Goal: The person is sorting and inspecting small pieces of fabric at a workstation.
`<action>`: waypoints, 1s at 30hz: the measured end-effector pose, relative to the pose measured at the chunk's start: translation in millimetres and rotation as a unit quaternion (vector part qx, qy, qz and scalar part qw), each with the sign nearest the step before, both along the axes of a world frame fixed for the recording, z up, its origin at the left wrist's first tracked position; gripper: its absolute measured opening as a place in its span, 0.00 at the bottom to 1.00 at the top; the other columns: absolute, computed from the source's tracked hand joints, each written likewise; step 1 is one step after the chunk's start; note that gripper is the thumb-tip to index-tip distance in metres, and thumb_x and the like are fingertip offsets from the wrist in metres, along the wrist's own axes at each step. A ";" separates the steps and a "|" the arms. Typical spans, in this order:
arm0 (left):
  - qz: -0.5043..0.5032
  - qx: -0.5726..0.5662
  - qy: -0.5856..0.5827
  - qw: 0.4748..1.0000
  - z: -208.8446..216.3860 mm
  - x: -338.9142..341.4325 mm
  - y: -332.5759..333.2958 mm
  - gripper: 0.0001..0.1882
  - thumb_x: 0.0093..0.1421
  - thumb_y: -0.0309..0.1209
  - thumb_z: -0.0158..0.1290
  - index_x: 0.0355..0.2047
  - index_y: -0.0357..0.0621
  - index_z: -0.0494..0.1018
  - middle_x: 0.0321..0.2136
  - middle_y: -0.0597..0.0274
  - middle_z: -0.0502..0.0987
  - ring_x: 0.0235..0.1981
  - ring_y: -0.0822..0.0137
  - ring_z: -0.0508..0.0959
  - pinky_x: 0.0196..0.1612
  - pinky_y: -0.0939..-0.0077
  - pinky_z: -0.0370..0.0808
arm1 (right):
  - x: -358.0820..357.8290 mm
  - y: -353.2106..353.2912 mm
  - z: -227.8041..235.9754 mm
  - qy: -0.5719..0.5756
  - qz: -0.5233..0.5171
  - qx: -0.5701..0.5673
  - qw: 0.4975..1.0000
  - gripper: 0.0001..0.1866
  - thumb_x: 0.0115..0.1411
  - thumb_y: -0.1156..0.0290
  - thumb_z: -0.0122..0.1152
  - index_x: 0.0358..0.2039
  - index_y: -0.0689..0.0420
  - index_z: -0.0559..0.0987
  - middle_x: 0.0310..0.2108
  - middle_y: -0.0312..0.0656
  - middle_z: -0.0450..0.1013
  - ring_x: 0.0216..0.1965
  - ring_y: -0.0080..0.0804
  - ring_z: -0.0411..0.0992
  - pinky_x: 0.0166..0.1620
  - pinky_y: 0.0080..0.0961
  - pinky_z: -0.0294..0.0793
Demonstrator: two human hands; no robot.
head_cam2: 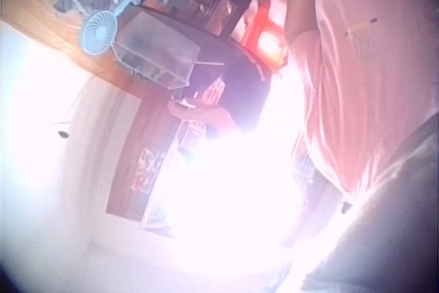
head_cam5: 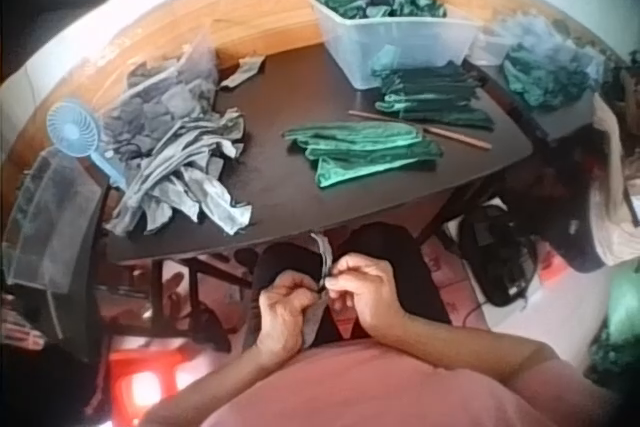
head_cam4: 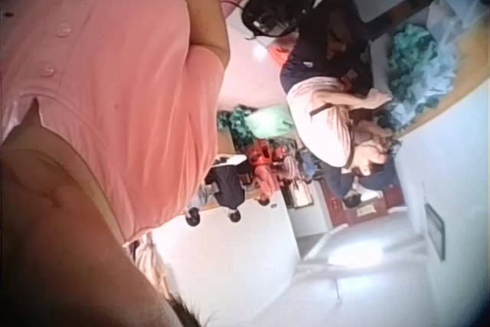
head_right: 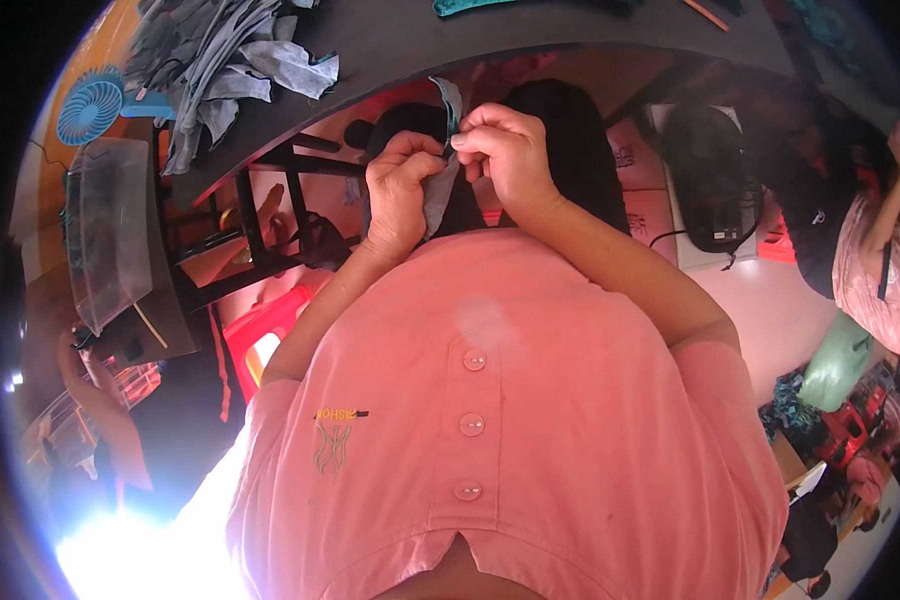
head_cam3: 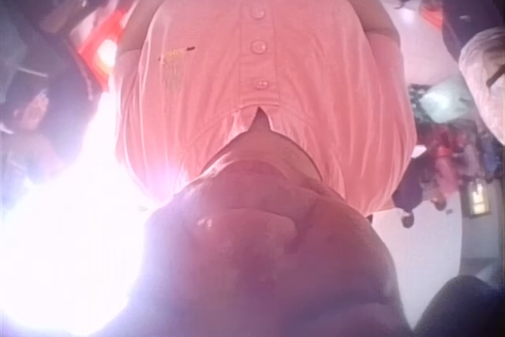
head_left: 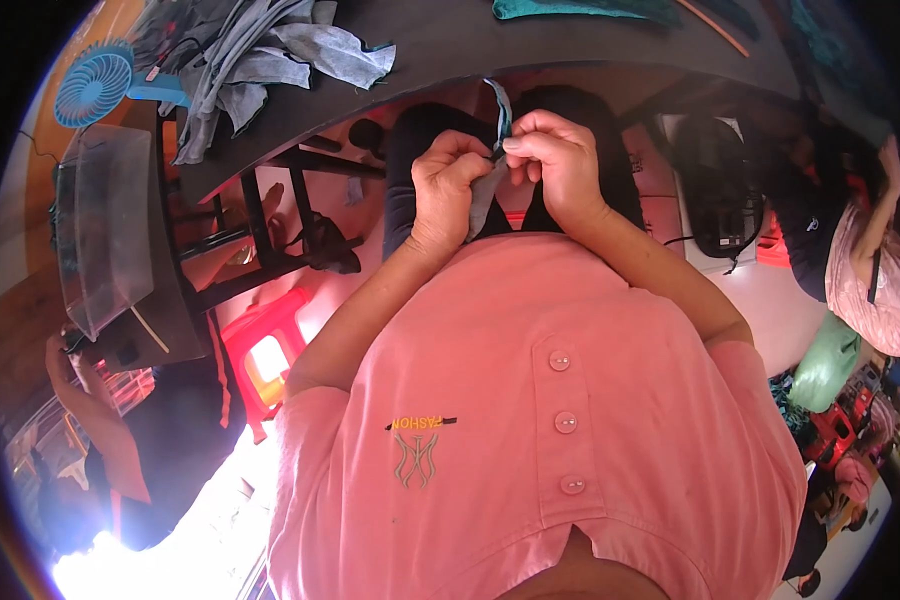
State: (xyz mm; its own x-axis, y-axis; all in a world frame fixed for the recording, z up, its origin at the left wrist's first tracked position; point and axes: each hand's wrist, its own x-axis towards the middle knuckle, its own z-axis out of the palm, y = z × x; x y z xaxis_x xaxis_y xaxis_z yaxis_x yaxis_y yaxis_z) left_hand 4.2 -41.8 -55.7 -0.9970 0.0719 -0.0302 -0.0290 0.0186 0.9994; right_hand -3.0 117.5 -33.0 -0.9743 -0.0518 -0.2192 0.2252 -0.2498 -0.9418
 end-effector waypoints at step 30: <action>-0.086 -0.004 0.001 0.996 37.3 -4.1 6.7 0.05 0.57 0.24 0.58 0.34 0.37 0.78 0.26 0.71 0.75 0.29 0.81 0.71 0.36 0.86 0.67 | -1.3 26.6 15.4 0.034 -0.051 -0.004 0.998 0.06 0.51 0.72 0.59 0.23 0.61 0.76 0.18 0.36 0.71 0.16 0.22 0.68 0.22 0.16 0.59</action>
State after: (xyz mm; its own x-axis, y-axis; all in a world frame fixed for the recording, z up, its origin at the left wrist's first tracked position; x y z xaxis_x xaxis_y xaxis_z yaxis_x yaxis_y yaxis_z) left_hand 0.0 -35.2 -18.4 -0.9701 0.2409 -0.0293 -0.0226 0.0306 0.9993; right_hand -4.4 144.1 -17.6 -0.9872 0.0481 -0.1522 0.1334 -0.2750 -0.9521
